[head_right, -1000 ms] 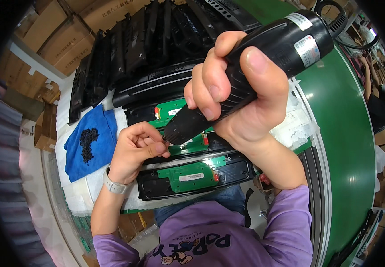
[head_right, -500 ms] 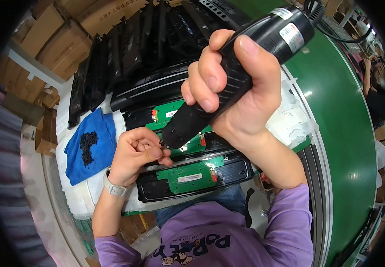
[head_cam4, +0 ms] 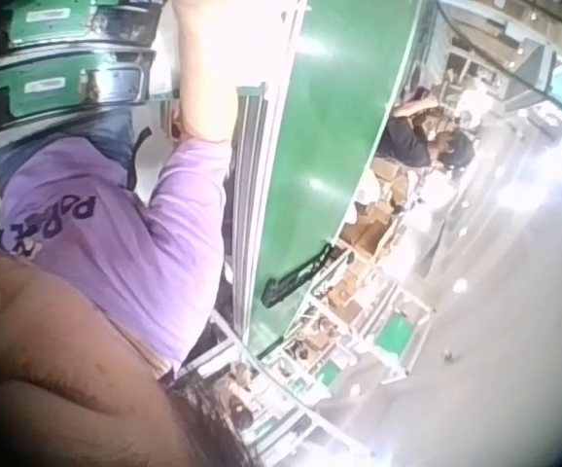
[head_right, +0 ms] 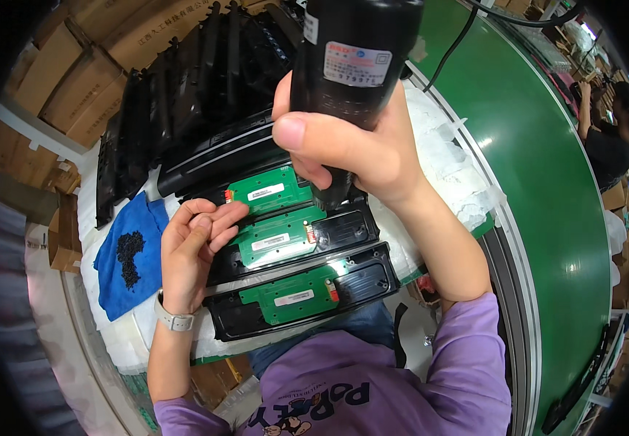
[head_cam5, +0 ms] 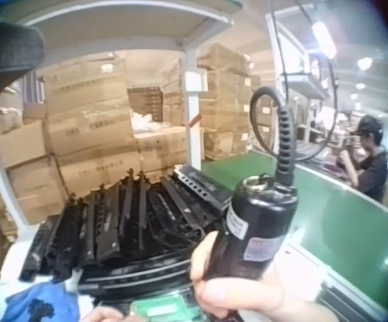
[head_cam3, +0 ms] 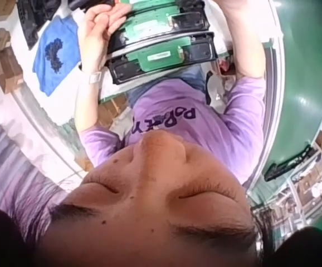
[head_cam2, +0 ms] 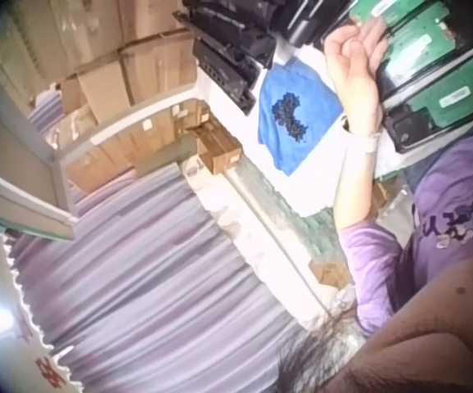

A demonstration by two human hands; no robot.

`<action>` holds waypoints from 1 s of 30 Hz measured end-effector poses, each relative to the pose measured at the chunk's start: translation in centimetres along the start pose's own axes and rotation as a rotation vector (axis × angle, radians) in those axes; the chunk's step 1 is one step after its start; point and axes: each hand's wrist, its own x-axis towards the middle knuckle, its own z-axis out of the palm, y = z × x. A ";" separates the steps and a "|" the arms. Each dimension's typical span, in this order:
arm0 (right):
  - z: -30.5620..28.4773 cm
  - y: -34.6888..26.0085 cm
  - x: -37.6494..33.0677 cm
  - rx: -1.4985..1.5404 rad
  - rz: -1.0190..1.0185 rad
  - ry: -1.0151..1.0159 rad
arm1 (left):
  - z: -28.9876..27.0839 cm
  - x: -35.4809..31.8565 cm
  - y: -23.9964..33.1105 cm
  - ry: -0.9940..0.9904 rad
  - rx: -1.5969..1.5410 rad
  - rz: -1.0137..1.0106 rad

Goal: Assembling printer toner cartridges by attaching components and securing them with an electric screwdriver.

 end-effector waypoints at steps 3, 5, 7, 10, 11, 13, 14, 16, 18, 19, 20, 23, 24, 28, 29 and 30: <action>0.0 0.2 0.1 -0.004 -0.020 0.007 | -0.1 0.1 0.1 -0.001 0.026 -0.036; 0.1 0.1 0.1 -0.012 -0.027 0.017 | -0.2 0.1 0.2 -0.021 0.036 -0.037; 0.1 0.0 0.2 -0.015 -0.016 0.021 | -0.2 0.1 0.2 -0.041 0.045 -0.040; 0.2 0.1 0.2 -0.017 -0.008 0.028 | -0.2 0.2 0.2 -0.064 0.080 -0.060; 0.3 0.1 0.2 -0.018 -0.009 0.034 | -0.1 0.2 0.0 -0.062 0.112 -0.058; 0.3 0.1 0.0 -0.020 -0.007 0.036 | 0.1 0.2 -0.1 -0.061 0.143 -0.057; 0.3 0.1 0.0 -0.023 -0.006 0.038 | 0.1 0.2 0.0 -0.059 0.105 -0.059; 0.6 -0.2 0.0 -0.042 0.011 0.044 | 0.1 0.1 -0.1 -0.057 0.066 -0.062; 0.7 -0.4 -0.1 -0.062 0.028 0.049 | 0.0 0.2 -0.1 -0.056 0.037 -0.076; 0.8 -0.4 -0.1 -0.066 0.035 0.053 | 0.0 0.1 -0.1 -0.055 0.037 -0.076; 0.8 -0.4 -0.1 -0.071 0.041 0.056 | -0.1 0.1 -0.1 -0.069 0.043 -0.074; 0.8 -0.3 -0.2 -0.055 0.038 0.073 | -0.1 0.0 -0.1 -0.075 0.055 -0.072; 0.8 -0.3 -0.2 -0.055 0.039 0.073 | 0.0 0.0 -0.1 -0.067 0.061 -0.073; 1.1 -0.3 -0.2 -0.037 0.032 0.074 | 0.0 -0.1 -0.1 -0.044 0.085 -0.033; 1.2 -0.3 -0.2 -0.033 0.036 0.072 | 0.0 -0.2 -0.1 -0.045 0.100 -0.018; 1.2 -0.3 -0.2 -0.034 0.036 0.072 | 0.0 -0.2 0.0 -0.048 0.116 -0.002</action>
